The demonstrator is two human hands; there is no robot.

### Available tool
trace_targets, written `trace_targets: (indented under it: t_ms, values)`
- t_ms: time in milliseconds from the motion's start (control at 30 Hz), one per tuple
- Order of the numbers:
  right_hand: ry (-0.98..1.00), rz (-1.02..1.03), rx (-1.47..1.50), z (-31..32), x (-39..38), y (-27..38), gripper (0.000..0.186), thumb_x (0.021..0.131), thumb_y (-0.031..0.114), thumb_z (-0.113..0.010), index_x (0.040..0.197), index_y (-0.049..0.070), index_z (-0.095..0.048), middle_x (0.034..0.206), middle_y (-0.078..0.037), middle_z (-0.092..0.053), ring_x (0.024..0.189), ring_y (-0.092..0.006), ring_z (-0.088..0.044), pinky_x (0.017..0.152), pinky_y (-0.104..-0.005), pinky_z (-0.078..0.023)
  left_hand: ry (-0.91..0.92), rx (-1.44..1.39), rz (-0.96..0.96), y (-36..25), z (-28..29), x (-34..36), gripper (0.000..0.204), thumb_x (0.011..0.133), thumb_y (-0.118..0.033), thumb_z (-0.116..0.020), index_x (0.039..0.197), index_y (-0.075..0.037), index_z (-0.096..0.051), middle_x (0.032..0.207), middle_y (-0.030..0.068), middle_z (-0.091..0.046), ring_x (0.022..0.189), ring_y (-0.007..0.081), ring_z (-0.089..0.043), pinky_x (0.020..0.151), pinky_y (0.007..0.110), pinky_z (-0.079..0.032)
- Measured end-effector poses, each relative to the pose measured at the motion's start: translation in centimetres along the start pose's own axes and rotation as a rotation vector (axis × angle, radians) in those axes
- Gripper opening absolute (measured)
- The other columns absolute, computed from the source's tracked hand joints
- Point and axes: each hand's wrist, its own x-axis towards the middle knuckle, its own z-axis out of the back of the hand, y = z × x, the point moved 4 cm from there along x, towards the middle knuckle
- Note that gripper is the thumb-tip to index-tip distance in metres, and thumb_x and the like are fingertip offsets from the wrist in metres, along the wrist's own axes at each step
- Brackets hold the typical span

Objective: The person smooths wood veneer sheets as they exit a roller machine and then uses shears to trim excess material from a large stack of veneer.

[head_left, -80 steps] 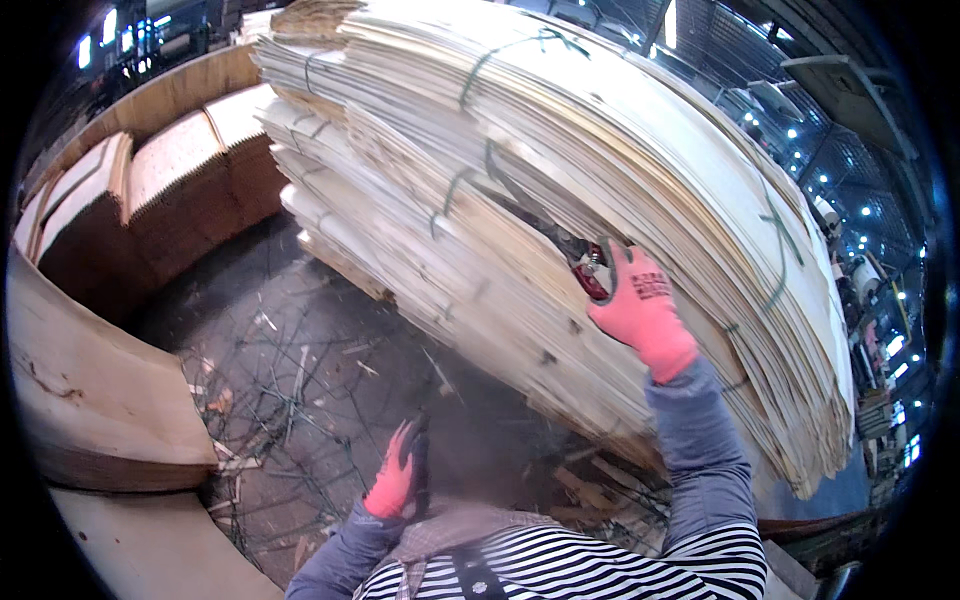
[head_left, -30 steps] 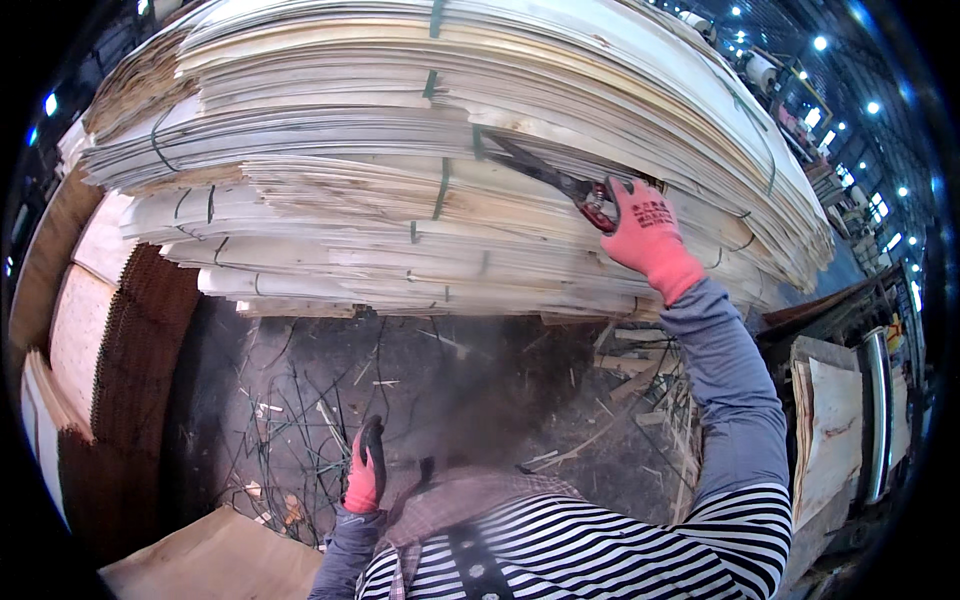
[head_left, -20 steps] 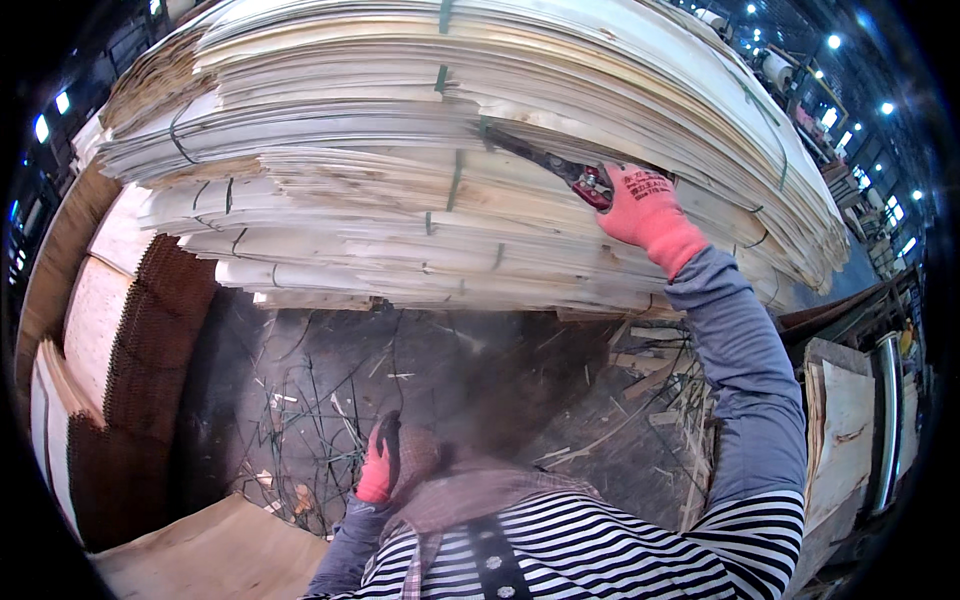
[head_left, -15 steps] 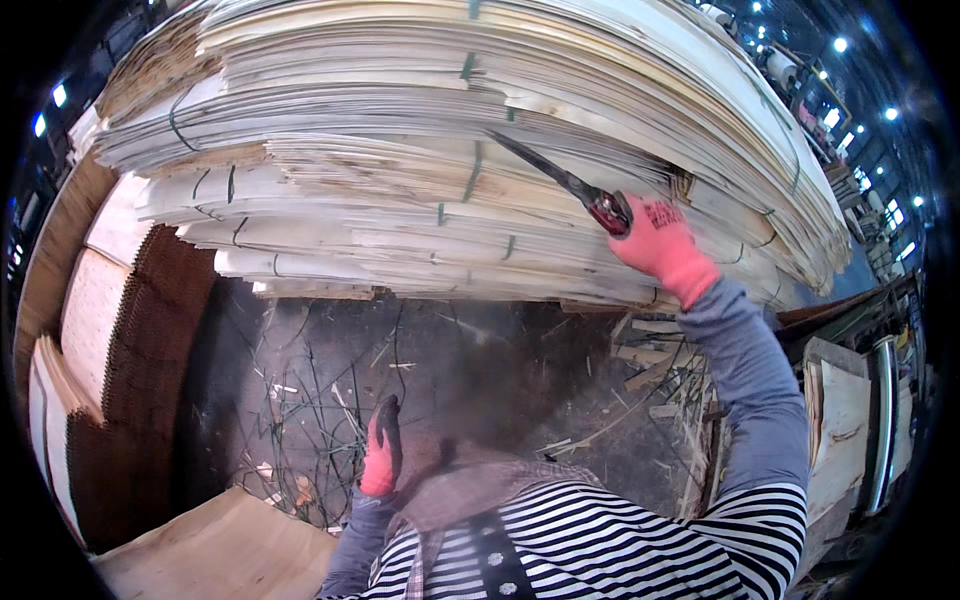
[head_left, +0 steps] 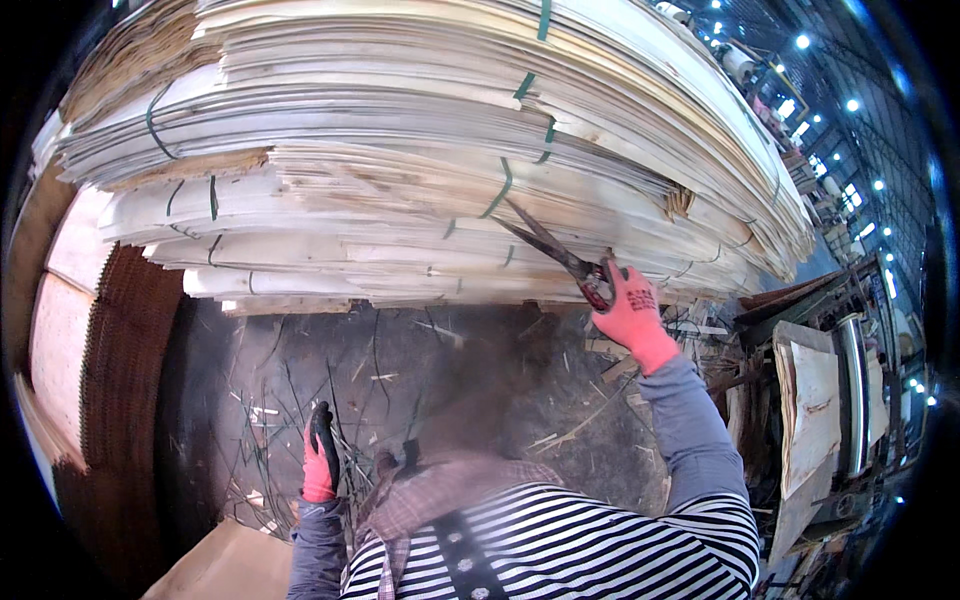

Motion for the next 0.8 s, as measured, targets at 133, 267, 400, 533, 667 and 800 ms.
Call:
trace_targets:
  t_ms: [133,267,400,533,667,800]
  values:
    - [0.119,-0.065,-0.069,0.7,2.3,0.9,0.079,0.063,0.034,-0.062,0.131,0.009,-0.033,0.119,-0.020,-0.042,0.113,-0.0338,-0.040,0.096,-0.0423,-0.030,0.058,0.100,-0.006,-1.0,0.5,2.5,0.040,0.095,-0.025,-0.033,0.127,-0.003,-0.034,0.124,0.0155,-0.046,0.112,0.0247,-0.047,0.095,0.033,-0.035]
    - [0.086,-0.002,-0.013,0.7,2.8,-0.2,0.074,0.063,0.035,-0.062,0.128,0.009,-0.038,0.120,-0.019,-0.045,0.106,-0.0315,-0.048,0.088,-0.0396,-0.039,0.103,0.249,0.182,-0.7,-0.3,2.2,0.041,0.094,-0.026,-0.033,0.129,-0.005,-0.031,0.124,0.0159,-0.046,0.113,0.0252,-0.046,0.094,0.033,-0.035]
    - [0.191,-0.025,-0.009,0.6,2.5,-0.9,0.068,0.065,0.036,-0.060,0.126,0.009,-0.041,0.117,-0.018,-0.048,0.103,-0.0303,-0.051,0.085,-0.0387,-0.042,0.189,0.058,0.000,-0.8,-4.5,1.2,0.040,0.095,-0.025,-0.031,0.126,0.001,-0.036,0.126,0.0143,-0.045,0.114,0.0211,-0.045,0.097,0.029,-0.033]
    - [0.229,0.045,0.085,-1.9,-0.4,-2.5,0.065,0.067,0.037,-0.059,0.124,0.010,-0.043,0.115,-0.018,-0.050,0.102,-0.0308,-0.052,0.086,-0.0401,-0.041,0.130,-0.061,0.081,1.0,-5.3,-0.5,0.040,0.095,-0.024,-0.033,0.127,0.001,-0.035,0.127,0.0142,-0.043,0.115,0.0219,-0.044,0.098,0.031,-0.032]
    - [0.050,0.241,0.207,-3.1,-2.3,-0.8,0.064,0.063,0.032,-0.064,0.119,0.007,-0.046,0.103,-0.019,-0.054,0.094,-0.0339,-0.053,0.082,-0.0420,-0.042,-0.008,0.153,0.172,4.8,-4.3,-4.0,0.039,0.092,-0.019,-0.038,0.126,-0.001,-0.035,0.120,0.0171,-0.048,0.113,0.0285,-0.045,0.095,0.032,-0.035]
    - [-0.060,0.466,0.332,1.1,0.2,7.8,0.067,0.058,0.027,-0.067,0.118,0.006,-0.045,0.098,-0.017,-0.052,0.090,-0.0332,-0.052,0.078,-0.0420,-0.042,-0.038,0.341,0.070,-4.9,-6.4,-3.8,0.034,0.088,-0.013,-0.042,0.120,-0.001,-0.044,0.118,0.0172,-0.049,0.112,0.0303,-0.045,0.095,0.034,-0.035]
